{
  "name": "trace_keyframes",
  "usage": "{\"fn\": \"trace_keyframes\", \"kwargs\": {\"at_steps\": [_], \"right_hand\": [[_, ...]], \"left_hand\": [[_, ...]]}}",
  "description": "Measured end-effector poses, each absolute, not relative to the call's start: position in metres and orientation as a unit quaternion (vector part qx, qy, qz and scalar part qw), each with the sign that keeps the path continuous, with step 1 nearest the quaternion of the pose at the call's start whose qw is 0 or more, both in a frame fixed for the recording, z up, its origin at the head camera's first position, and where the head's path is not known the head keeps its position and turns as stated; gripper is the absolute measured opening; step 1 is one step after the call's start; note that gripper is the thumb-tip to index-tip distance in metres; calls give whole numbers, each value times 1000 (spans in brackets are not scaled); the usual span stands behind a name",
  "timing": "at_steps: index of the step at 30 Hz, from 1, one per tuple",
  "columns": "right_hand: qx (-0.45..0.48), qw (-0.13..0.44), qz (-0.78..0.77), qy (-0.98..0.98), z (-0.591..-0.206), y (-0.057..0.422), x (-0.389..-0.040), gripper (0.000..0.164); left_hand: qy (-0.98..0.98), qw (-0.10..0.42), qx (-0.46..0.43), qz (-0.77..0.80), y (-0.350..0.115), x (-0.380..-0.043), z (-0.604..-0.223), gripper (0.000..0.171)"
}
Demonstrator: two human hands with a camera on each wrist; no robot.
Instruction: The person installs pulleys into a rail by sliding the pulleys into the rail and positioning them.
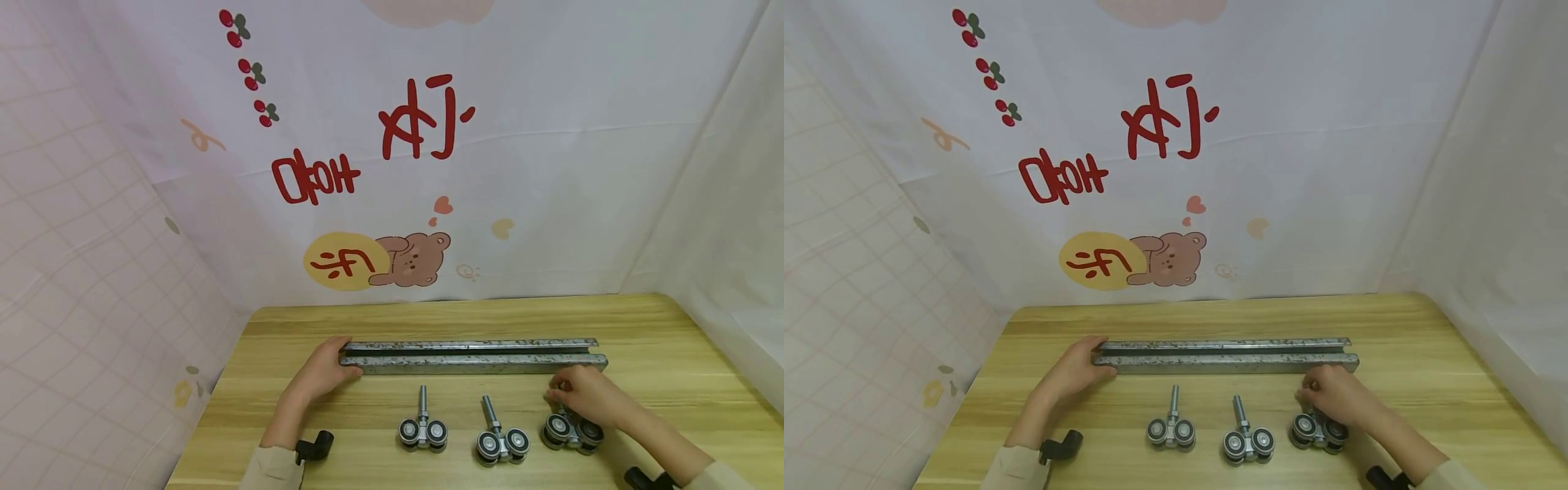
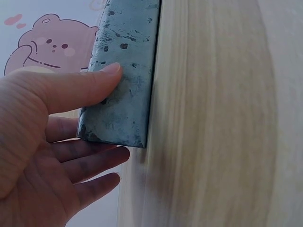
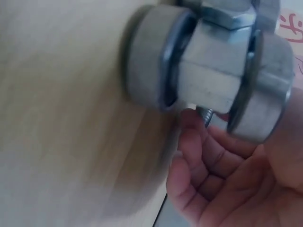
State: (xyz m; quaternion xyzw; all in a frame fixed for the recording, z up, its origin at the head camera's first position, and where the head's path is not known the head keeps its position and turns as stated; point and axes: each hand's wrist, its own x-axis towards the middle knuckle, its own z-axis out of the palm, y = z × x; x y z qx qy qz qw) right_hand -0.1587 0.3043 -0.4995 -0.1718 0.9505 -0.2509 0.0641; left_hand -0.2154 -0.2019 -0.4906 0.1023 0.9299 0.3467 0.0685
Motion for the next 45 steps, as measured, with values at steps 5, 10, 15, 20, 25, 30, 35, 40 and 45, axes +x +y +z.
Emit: {"fn": "trace_keyframes", "kwargs": {"at_steps": [5, 10, 15, 20, 25, 30, 35, 40, 45], "right_hand": [[-152, 69, -289, 943, -496, 304, -158, 18], [-129, 77, -330, 932, -490, 304, -155, 23], [-121, 70, -346, 928, -489, 304, -152, 15], [-90, 63, -369, 923, -493, 303, -148, 20], [-60, 39, -364, 929, -493, 302, -143, 23], [-42, 25, -366, 929, -487, 300, -138, 19], [-34, 33, -389, 920, -479, 299, -133, 16], [-35, 34, -397, 917, -474, 298, -129, 14], [-40, 10, -378, 925, -473, 297, -125, 12]], "left_hand": [[930, 71, 105, 344, -201, -216, -490, 74], [931, 74, 100, 344, -202, -217, -488, 75], [930, 75, 101, 345, -203, -218, -488, 75], [930, 75, 100, 346, -205, -216, -489, 75], [929, 72, 99, 350, -205, -214, -489, 74], [928, 74, 100, 353, -205, -214, -489, 75], [926, 75, 98, 355, -205, -215, -490, 75], [925, 78, 91, 360, -205, -214, -490, 76], [925, 79, 93, 360, -204, -214, -490, 76]]}}
